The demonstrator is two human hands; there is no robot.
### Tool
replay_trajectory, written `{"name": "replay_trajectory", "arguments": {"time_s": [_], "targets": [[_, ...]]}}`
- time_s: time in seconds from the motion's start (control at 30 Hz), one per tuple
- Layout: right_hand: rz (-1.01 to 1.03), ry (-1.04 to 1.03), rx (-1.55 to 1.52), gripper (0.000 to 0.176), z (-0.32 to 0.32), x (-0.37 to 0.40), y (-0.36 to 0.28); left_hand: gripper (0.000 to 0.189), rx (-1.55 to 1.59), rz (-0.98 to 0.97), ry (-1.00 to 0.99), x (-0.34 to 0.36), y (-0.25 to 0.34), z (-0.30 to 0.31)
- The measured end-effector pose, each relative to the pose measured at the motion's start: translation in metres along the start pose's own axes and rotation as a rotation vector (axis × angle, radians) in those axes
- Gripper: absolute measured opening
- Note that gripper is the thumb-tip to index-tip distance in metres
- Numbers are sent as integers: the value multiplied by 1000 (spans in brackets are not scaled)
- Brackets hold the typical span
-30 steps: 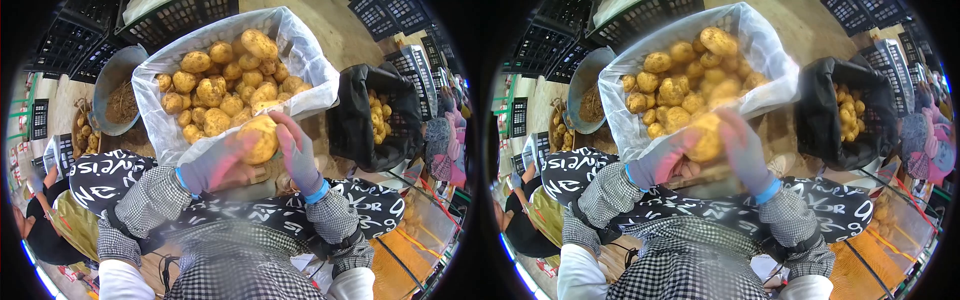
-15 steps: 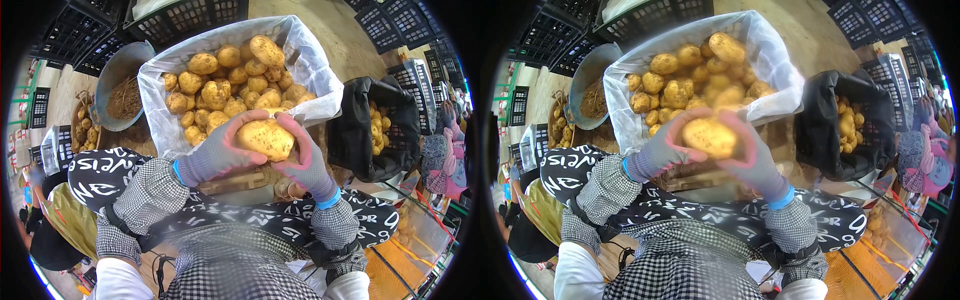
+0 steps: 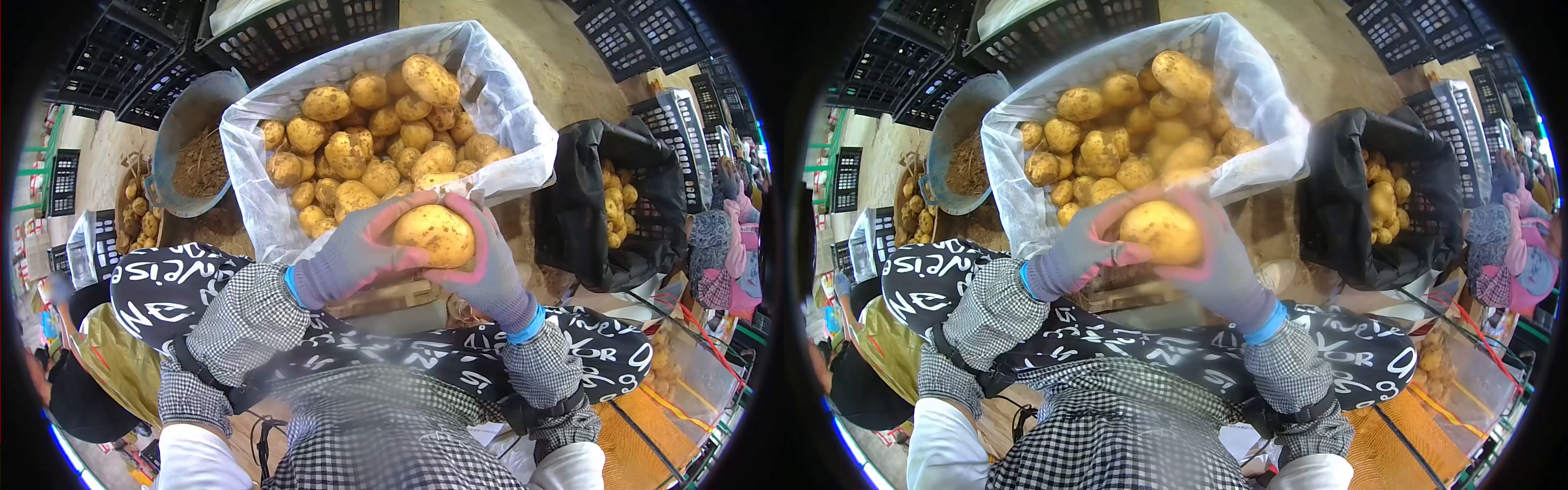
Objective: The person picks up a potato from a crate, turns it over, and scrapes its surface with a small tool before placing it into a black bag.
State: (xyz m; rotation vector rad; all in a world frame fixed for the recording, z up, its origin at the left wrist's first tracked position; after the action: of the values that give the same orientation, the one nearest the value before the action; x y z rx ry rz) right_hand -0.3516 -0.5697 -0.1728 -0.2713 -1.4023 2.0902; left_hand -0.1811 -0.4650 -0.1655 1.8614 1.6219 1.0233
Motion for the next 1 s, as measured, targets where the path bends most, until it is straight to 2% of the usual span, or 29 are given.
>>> {"name": "replay_trajectory", "arguments": {"time_s": [0.1,0.2,0.27,0.3,0.33,0.37,0.4,0.47,0.5,0.57,0.67,0.7,0.73,0.8,0.87,1.0], "targets": [[11,7,-53,85,-1,2,8,53,-582,-83,2,-7,10,14],[-301,2,-691,91,-11,12,21,53,-565,-46,67,-11,2,10],[-392,71,-761,71,14,10,4,55,-789,-201,93,-17,-14,25],[-391,151,-775,61,29,10,11,55,-1101,-234,124,-28,-26,48],[-349,254,-956,52,47,14,38,54,-1412,-260,155,-39,-31,67],[-367,436,-1151,45,71,13,45,54,-1491,-341,281,-46,-21,84],[-217,461,-1444,45,97,10,57,55,-1568,-425,406,-53,-7,103],[-90,451,-1669,47,154,25,113,54,-1864,-470,601,-81,10,137],[-54,468,-1746,45,181,36,141,53,-1891,-363,599,-99,20,140],[-14,637,-1543,43,195,46,148,54,-1930,-145,596,-134,35,136],[-13,795,-1117,46,174,36,104,58,-2014,290,565,-188,30,158],[-59,787,-1071,46,160,26,80,61,-2008,182,671,-209,15,188],[-105,779,-1025,46,144,18,54,58,-1988,201,671,-214,19,182],[-252,594,-767,45,107,9,-1,53,-1959,256,658,-208,26,164],[-198,195,-484,45,88,14,19,56,-1940,162,525,-190,35,155],[-167,42,-489,45,53,17,32,61,-2001,88,369,-161,29,165]]}}
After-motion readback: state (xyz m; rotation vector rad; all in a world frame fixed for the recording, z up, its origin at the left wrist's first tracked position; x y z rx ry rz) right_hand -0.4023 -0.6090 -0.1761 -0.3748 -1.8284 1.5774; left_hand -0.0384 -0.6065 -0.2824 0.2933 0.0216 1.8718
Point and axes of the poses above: each hand's wrist, its own x-axis away from the middle knuckle, its own z-axis out of the back of the hand, y = z × x, the point moved 2 cm from there along -x, towards the middle knuckle, and after that the axes turned 5 degrees about -z, right-handed, at the moved point
